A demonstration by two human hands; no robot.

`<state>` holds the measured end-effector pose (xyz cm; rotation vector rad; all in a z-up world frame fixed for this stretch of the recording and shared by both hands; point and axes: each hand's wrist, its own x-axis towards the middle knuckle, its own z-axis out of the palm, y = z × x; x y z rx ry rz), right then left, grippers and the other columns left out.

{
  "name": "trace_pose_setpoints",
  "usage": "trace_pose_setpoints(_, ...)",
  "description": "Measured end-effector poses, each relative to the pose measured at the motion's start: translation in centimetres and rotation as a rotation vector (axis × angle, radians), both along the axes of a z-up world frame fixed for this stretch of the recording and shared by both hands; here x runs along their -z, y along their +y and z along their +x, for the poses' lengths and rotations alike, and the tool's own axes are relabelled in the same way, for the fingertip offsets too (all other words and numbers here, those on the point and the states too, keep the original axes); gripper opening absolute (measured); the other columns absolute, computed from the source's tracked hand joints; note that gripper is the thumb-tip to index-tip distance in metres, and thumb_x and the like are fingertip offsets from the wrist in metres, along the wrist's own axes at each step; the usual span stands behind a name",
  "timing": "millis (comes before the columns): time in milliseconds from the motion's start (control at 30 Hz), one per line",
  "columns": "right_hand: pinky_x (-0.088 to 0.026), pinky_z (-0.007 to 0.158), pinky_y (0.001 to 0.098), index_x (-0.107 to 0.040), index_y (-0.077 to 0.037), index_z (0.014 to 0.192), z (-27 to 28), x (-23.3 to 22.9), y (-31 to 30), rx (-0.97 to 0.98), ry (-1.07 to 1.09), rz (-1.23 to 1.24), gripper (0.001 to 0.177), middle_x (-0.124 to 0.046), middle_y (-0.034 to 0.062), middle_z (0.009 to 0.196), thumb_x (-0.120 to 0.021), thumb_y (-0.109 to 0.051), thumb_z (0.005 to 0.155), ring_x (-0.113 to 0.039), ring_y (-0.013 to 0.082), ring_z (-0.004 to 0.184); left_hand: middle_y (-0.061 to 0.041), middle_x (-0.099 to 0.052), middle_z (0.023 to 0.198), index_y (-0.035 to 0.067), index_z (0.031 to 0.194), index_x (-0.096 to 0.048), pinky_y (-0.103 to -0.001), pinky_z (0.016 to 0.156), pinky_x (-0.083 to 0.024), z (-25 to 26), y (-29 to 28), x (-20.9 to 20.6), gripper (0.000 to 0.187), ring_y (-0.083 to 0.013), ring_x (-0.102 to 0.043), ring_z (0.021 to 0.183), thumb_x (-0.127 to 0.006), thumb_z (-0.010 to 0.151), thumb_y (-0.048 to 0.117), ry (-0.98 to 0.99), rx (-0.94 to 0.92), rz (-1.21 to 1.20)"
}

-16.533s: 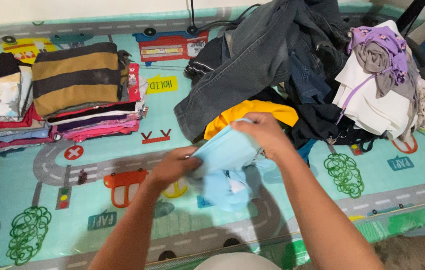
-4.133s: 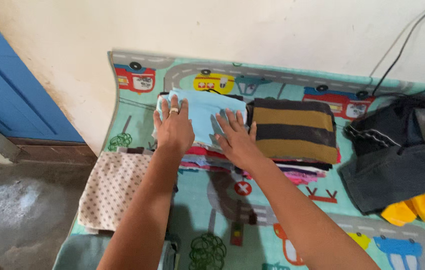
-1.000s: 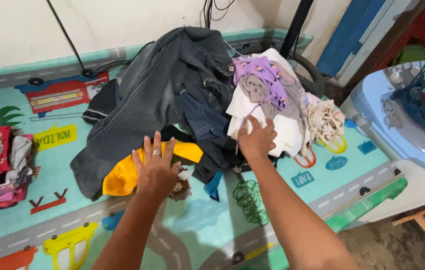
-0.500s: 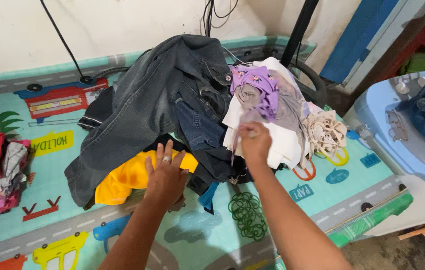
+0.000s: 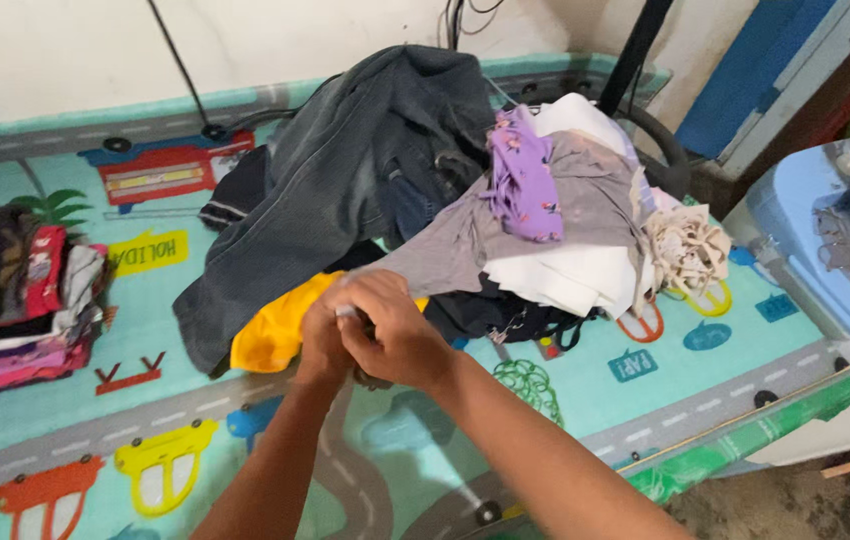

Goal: The person picks up several garments from a pile, smooths them flat on a table, and folds them into small rectangular shapes before placing them onto a stack of folded items.

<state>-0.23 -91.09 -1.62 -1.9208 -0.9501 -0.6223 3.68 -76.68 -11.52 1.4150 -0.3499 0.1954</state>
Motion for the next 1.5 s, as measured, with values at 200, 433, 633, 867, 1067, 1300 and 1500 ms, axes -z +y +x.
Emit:
trace_pose_setpoints(200,-0.04,0.117,0.0485,-0.052,-0.006,0.133,-0.1,1.6,1.0,0.064,-0.029,0.051,0.06,-0.056,0.0173,0.134,-0.063,-0.001,0.074,-0.052,0.0404,0.13,-0.011,-0.065,0.094,0.004,0.12,-0.054,-0.032,0.078,-0.057,-3.0,5.7,-1.4,0.015,-0.0196,-0.066,0.085,-0.056,0.106,0.011,0.174,-0.187,-0.397)
trace_pose_setpoints(433,-0.043,0.096,0.0503,-0.064,-0.013,0.126,-0.3,9.5,2.7,0.317,0.318,-0.447,0.054,-0.062,0.0136,0.126,-0.074,-0.005,0.074,-0.055,0.0383,0.118,0.0,-0.063,0.092,0.007,0.122,-0.055,-0.029,0.066,-0.054,-5.7,16.9,0.5,0.018,-0.012,-0.061,0.076,-0.055,0.104,0.01,0.081,-0.53,-0.492)
trace_pose_setpoints(633,-0.048,0.079,0.0426,-0.059,-0.007,0.083,-2.2,11.4,7.6,-0.069,0.489,-0.34,0.034,-0.06,0.0093,0.092,-0.089,-0.017,0.071,-0.058,0.0296,0.092,0.003,-0.043,0.062,0.012,0.1,-0.049,-0.031,0.041,-0.038,-10.6,28.1,4.9,0.013,-0.011,-0.044,0.045,-0.059,0.107,0.018,0.383,-0.699,-0.374)
trace_pose_setpoints(867,-0.042,0.059,0.038,-0.052,-0.007,0.088,-3.9,8.7,15.3,-0.131,0.714,-0.258,0.03,-0.054,0.0081,0.069,-0.079,-0.02,0.091,-0.051,0.0206,0.065,-0.019,-0.057,0.093,0.01,0.116,-0.05,-0.046,0.061,-0.048,-15.9,32.7,5.6,0.039,-0.0332,-0.056,0.079,-0.075,0.085,0.012,0.41,-0.986,0.202)
trace_pose_setpoints(1067,-0.05,0.062,0.0341,-0.055,-0.007,0.101,-5.3,5.6,22.9,-0.268,0.596,-0.148,0.026,-0.067,0.0041,0.077,-0.075,-0.022,0.091,-0.064,0.0134,0.069,-0.017,-0.069,0.111,0.005,0.12,-0.063,-0.041,0.087,-0.054,-16.7,27.0,4.1,0.046,-0.0283,-0.068,0.103,-0.081,0.082,0.023,0.074,-0.28,0.685)
trace_pose_setpoints(1300,-0.054,0.069,0.0329,-0.07,-0.006,0.099,-4.5,3.8,22.6,-0.249,0.729,-0.539,0.039,-0.076,0.0086,0.083,-0.089,-0.029,0.072,-0.071,0.0185,0.075,-0.014,-0.068,0.093,0.005,0.106,-0.066,-0.037,0.074,-0.055,-14.0,34.9,8.0,0.016,-0.0208,-0.062,0.085,-0.06,0.095,0.016,0.367,-0.446,0.215)
trace_pose_setpoints(1500,-0.056,0.081,0.0337,-0.075,-0.007,0.11,-1.8,7.0,19.0,-0.037,0.94,-0.814,0.052,-0.078,0.0127,0.096,-0.093,-0.03,0.068,-0.075,0.0219,0.087,-0.001,-0.057,0.08,0.002,0.094,-0.068,-0.033,0.064,-0.042,-16.4,44.7,6.0,0.024,-0.013,-0.049,0.072,-0.061,0.099,0.025,0.376,-0.772,0.12)
